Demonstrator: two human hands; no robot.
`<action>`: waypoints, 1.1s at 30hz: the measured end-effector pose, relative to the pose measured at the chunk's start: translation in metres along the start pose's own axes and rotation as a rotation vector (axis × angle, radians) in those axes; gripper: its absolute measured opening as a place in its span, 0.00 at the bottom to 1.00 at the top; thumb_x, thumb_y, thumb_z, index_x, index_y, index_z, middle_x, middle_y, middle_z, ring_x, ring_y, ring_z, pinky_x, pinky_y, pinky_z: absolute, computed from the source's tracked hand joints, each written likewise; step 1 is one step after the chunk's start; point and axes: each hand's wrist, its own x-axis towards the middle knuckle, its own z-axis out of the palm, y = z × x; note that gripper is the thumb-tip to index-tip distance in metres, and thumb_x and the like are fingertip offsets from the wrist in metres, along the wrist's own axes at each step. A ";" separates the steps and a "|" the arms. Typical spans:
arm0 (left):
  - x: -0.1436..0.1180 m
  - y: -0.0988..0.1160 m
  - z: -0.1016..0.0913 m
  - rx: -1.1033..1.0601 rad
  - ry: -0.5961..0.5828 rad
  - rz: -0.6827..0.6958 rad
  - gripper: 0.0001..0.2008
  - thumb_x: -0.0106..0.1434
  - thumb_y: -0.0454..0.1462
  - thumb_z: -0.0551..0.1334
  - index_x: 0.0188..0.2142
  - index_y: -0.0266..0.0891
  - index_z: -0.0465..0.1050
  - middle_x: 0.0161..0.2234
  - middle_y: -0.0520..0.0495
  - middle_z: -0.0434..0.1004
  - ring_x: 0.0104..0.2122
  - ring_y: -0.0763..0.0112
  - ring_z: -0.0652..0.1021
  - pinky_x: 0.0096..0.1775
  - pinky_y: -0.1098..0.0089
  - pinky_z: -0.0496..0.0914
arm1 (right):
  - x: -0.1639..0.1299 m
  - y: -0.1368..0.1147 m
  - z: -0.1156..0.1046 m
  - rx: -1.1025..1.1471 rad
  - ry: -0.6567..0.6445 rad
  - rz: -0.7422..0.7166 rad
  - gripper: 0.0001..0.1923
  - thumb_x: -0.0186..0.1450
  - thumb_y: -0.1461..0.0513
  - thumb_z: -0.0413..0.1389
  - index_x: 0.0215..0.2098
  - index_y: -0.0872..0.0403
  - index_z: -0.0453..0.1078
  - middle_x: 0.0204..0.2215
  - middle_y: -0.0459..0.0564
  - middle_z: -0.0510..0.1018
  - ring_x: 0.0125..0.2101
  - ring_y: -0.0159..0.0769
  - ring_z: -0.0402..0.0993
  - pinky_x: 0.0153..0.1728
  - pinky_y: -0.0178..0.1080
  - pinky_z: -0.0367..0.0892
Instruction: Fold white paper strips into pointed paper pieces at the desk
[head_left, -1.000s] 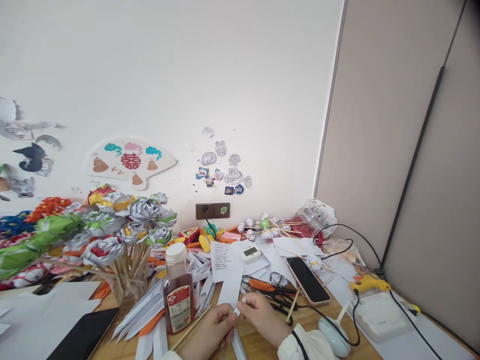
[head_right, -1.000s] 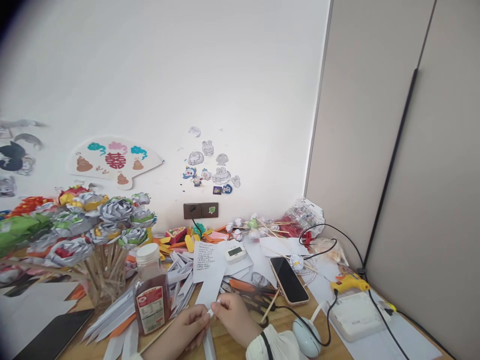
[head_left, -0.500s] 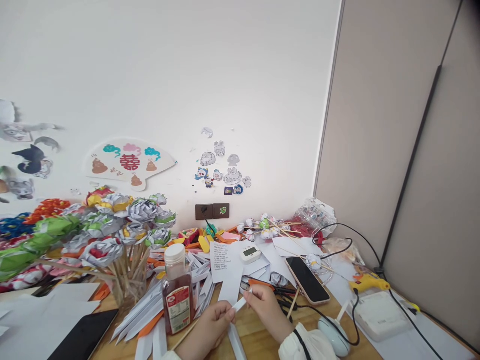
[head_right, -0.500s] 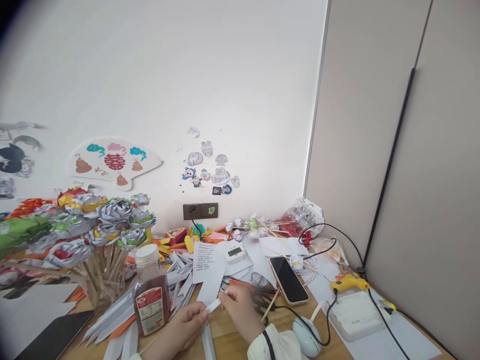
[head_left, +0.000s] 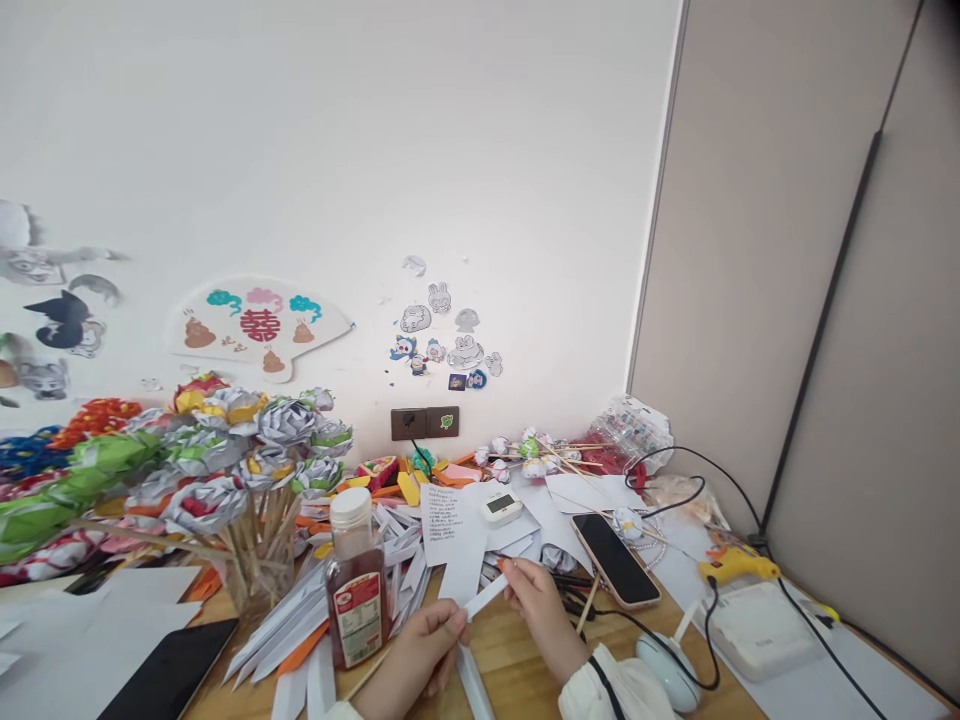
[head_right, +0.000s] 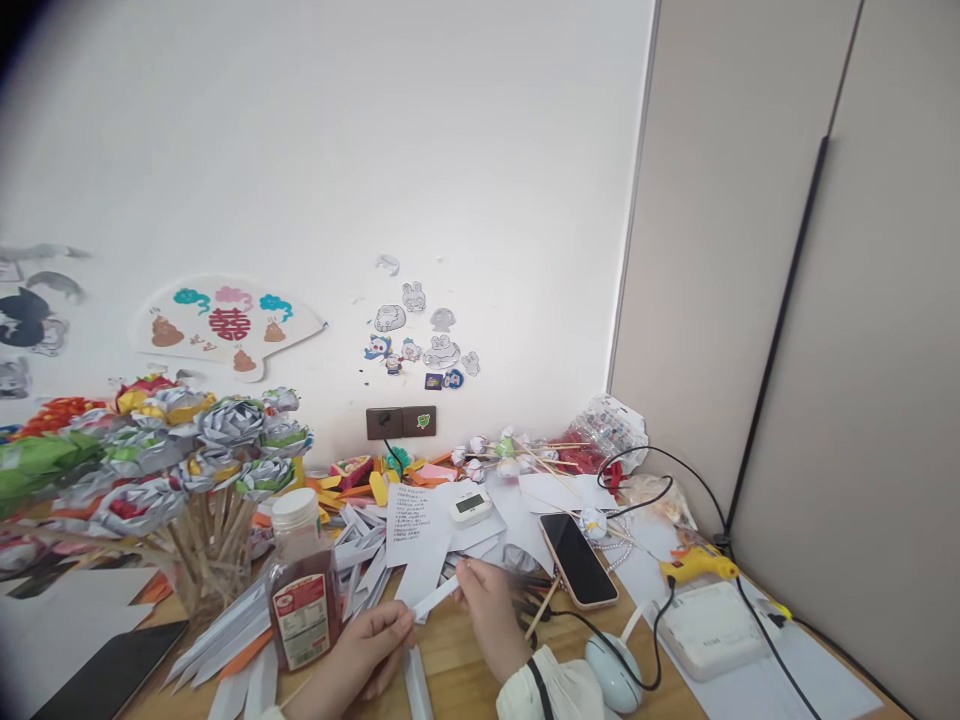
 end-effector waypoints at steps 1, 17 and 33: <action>0.001 -0.001 0.000 -0.019 -0.001 -0.008 0.21 0.47 0.55 0.54 0.20 0.38 0.60 0.04 0.63 0.53 0.06 0.85 0.51 0.11 0.78 0.42 | -0.001 -0.001 0.001 0.038 -0.010 0.015 0.19 0.54 0.49 0.48 0.16 0.55 0.55 0.13 0.39 0.55 0.15 0.24 0.47 0.16 0.31 0.42; -0.003 0.004 0.001 -0.041 -0.018 -0.039 0.21 0.47 0.55 0.54 0.19 0.39 0.59 0.05 0.62 0.55 0.07 0.84 0.52 0.12 0.78 0.44 | 0.002 0.004 -0.001 0.029 0.010 -0.015 0.20 0.55 0.49 0.48 0.15 0.56 0.56 0.13 0.40 0.57 0.15 0.23 0.49 0.15 0.30 0.41; -0.003 0.002 0.001 -0.046 0.026 -0.007 0.22 0.46 0.55 0.55 0.17 0.38 0.60 0.05 0.62 0.53 0.07 0.85 0.51 0.12 0.78 0.43 | 0.001 0.003 -0.001 -0.014 0.029 0.002 0.22 0.54 0.47 0.48 0.15 0.55 0.56 0.12 0.40 0.57 0.14 0.24 0.49 0.15 0.31 0.44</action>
